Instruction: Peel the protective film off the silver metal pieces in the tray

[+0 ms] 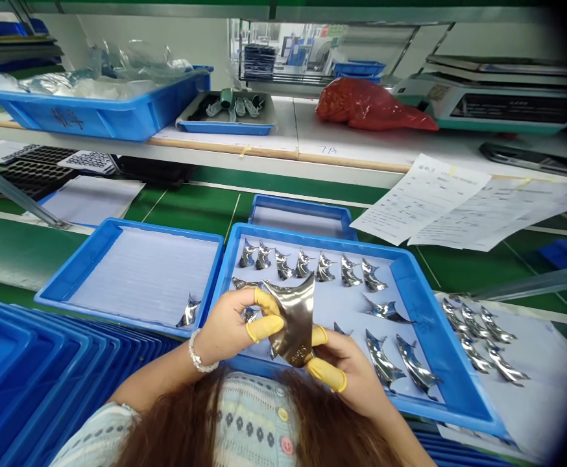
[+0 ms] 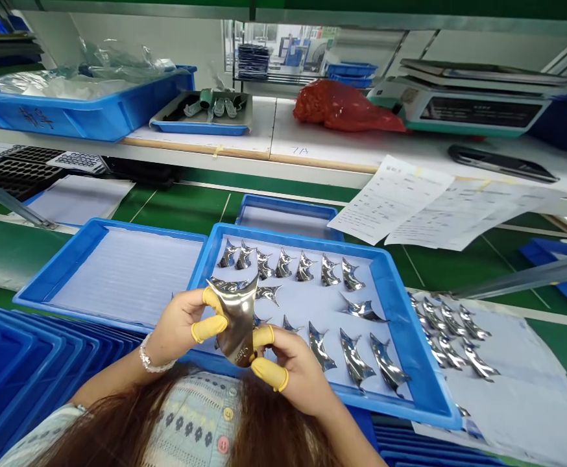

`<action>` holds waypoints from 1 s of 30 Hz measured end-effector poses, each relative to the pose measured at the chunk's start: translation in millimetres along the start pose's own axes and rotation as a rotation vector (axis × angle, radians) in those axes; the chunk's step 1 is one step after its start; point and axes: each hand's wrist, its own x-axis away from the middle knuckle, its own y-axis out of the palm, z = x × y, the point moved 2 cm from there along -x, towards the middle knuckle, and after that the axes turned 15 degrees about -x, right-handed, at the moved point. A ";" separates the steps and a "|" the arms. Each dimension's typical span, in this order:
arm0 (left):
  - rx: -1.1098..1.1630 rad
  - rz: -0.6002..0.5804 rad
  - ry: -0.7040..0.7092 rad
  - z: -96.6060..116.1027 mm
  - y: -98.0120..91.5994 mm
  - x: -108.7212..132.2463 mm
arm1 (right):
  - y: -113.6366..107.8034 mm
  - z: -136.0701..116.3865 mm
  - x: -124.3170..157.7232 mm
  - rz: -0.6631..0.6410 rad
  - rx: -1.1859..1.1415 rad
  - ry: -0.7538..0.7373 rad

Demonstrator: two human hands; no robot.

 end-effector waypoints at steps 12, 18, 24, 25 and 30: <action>-0.206 -0.040 -0.124 -21.4 9.4 -15.7 | -1.6 3.8 -1.7 0.005 0.229 -0.013; -0.104 -0.004 -0.228 -61.8 13.7 -19.8 | -54.6 14.3 -1.4 0.133 0.767 0.120; -0.216 0.013 -0.243 -72.3 6.8 -16.3 | -141.2 11.3 5.4 0.273 1.555 0.444; -0.238 0.015 -0.229 -71.2 5.5 -15.7 | -149.6 12.9 5.8 0.259 1.598 0.465; -0.263 0.017 -0.192 -67.4 0.3 -12.7 | -160.7 23.5 -1.4 0.174 1.702 0.501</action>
